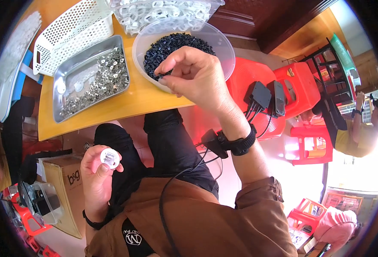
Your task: Assembling small plastic components by inserting metal pins and black plastic stubs into a white plastic housing.
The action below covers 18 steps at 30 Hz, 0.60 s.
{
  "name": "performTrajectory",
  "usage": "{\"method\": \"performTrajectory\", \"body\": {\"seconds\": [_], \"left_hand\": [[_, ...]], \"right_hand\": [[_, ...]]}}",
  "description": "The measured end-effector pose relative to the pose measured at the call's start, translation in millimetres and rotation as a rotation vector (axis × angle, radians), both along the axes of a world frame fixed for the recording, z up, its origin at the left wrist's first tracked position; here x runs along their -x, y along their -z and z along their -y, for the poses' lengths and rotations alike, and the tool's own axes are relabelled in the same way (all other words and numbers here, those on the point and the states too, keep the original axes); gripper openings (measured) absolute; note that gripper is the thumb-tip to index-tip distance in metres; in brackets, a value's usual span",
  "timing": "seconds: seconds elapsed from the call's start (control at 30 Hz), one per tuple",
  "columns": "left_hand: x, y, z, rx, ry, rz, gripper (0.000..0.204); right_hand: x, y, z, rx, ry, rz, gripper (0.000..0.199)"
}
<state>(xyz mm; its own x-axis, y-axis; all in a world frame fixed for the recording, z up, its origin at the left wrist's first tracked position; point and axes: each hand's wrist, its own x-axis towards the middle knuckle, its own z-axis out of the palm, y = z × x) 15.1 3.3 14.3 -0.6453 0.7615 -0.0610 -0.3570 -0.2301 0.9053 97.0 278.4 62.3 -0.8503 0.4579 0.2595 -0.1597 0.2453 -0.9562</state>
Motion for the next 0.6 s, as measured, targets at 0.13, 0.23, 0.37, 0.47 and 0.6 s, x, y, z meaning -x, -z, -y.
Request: {"method": "performTrajectory", "body": {"seconds": [0.13, 0.23, 0.37, 0.47, 0.6], "left_hand": [[1, 3, 1, 0.003, 0.01, -0.008, 0.041], [0, -1, 1, 0.025, 0.003, -0.013, 0.042], [-4, -10, -8, -0.012, -0.021, 0.03, 0.039], [-2, -5, -7, -0.086, -0.013, 0.021, 0.025], [-2, -6, -7, -0.009, -0.044, -0.015, 0.016]], "right_hand": [[0, 3, 15, -0.001, -0.009, -0.137, 0.019], [-3, 4, 28, -0.089, -0.04, -0.174, 0.02], [-5, 7, 53, -0.254, -0.101, -0.168, 0.026], [-2, 10, 73, -0.332, -0.109, -0.153, 0.026], [3, 15, 92, -0.527, -0.142, -0.2, 0.026]]}}
